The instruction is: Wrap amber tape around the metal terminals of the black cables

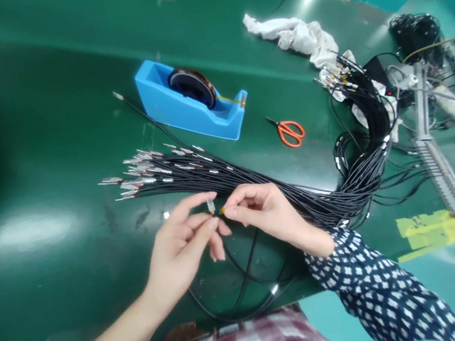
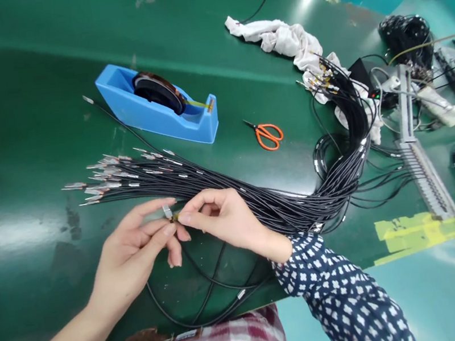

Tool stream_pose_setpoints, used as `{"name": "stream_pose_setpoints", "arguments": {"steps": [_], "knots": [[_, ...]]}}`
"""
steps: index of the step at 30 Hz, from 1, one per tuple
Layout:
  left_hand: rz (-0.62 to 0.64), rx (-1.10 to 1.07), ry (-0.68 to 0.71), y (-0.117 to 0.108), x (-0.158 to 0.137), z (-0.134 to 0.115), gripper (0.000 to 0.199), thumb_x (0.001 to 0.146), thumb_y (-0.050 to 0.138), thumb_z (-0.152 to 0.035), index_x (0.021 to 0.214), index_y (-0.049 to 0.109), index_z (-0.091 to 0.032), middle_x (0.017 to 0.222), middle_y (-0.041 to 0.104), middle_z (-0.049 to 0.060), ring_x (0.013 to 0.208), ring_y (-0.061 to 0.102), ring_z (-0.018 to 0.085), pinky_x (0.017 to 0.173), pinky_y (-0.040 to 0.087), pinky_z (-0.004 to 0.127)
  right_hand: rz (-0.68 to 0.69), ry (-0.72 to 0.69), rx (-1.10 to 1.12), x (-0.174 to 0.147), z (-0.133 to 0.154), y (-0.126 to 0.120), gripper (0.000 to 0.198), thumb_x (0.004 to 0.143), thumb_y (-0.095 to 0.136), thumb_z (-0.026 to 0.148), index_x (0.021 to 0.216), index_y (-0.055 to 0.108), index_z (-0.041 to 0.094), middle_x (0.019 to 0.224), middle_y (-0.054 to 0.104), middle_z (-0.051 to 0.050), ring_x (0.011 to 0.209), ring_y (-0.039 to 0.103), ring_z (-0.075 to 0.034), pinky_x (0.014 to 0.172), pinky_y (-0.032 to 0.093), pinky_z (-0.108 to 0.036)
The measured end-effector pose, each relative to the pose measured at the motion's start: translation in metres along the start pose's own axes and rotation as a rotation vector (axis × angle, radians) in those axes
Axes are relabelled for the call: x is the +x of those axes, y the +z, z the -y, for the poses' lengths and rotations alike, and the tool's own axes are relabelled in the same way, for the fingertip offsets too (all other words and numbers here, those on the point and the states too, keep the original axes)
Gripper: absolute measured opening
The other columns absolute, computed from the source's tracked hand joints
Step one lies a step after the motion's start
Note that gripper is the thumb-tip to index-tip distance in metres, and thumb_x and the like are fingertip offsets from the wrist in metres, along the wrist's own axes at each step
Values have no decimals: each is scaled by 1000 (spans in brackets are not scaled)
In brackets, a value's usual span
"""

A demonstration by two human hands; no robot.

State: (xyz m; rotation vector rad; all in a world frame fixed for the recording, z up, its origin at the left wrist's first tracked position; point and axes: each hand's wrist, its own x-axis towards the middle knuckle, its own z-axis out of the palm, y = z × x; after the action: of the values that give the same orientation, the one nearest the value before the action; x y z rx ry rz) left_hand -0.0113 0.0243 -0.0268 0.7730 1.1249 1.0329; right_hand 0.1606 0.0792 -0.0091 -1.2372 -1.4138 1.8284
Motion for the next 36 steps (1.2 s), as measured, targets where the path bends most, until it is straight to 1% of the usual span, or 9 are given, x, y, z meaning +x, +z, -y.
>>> {"name": "stream_pose_setpoints", "arguments": {"steps": [4,9,12,17,23,27,30,33,36], "knots": [[48,12,-29,-1,-2,2,38,90,59,-23,128,55,-20,65,68,-2,46,62,12,46,50,25,14,-18,-40,4,2,1,19,77,73,36,78,69,17,68,63,0,55,47,-9,51,37,-23],[35,19,-38,-1,-3,2,39,89,61,-22,128,59,-22,67,68,-2,45,62,12,46,51,25,10,-24,-70,7,-1,2,18,77,73,34,76,68,17,67,62,1,53,46,-8,50,36,-23],[38,17,-39,-1,-3,1,38,89,61,-22,127,60,-22,67,68,-2,45,62,12,46,51,24,23,-24,-68,7,-3,1,19,78,72,36,77,68,17,66,62,1,53,46,-8,50,36,-23],[42,30,-35,-1,-2,0,39,89,61,-21,128,60,-23,68,68,-2,45,61,11,46,51,24,23,-28,-82,7,-2,1,18,79,72,34,77,68,16,68,62,0,54,47,-8,50,37,-22],[33,44,-58,-1,-4,-3,38,89,61,-22,127,61,-22,65,68,-2,46,61,11,48,52,23,23,-86,-83,8,-1,1,20,78,73,33,77,67,13,69,63,0,55,48,-6,49,37,-20],[43,26,-51,0,-5,-3,36,89,62,-21,125,62,-24,67,69,-2,46,61,10,48,51,23,16,-99,-82,8,-3,1,19,79,72,30,77,66,13,69,62,0,56,50,-7,50,39,-19],[36,20,-26,-1,-5,0,35,90,62,-22,125,63,-27,68,69,-3,47,62,11,48,52,23,2,-131,-88,8,-3,3,16,79,72,28,76,66,13,68,60,1,54,48,-6,49,38,-19],[7,31,12,-3,-5,4,31,90,62,-23,121,66,-28,64,68,-3,45,62,11,47,51,24,-13,-163,-115,7,-4,7,14,79,71,26,76,66,13,68,60,1,54,47,-6,49,39,-18],[-30,30,25,-5,-3,8,26,90,62,-23,115,69,-26,62,67,-3,40,59,10,43,48,23,-30,-190,-144,6,-6,9,13,79,70,25,75,66,13,70,59,1,55,48,-5,50,39,-19]]}}
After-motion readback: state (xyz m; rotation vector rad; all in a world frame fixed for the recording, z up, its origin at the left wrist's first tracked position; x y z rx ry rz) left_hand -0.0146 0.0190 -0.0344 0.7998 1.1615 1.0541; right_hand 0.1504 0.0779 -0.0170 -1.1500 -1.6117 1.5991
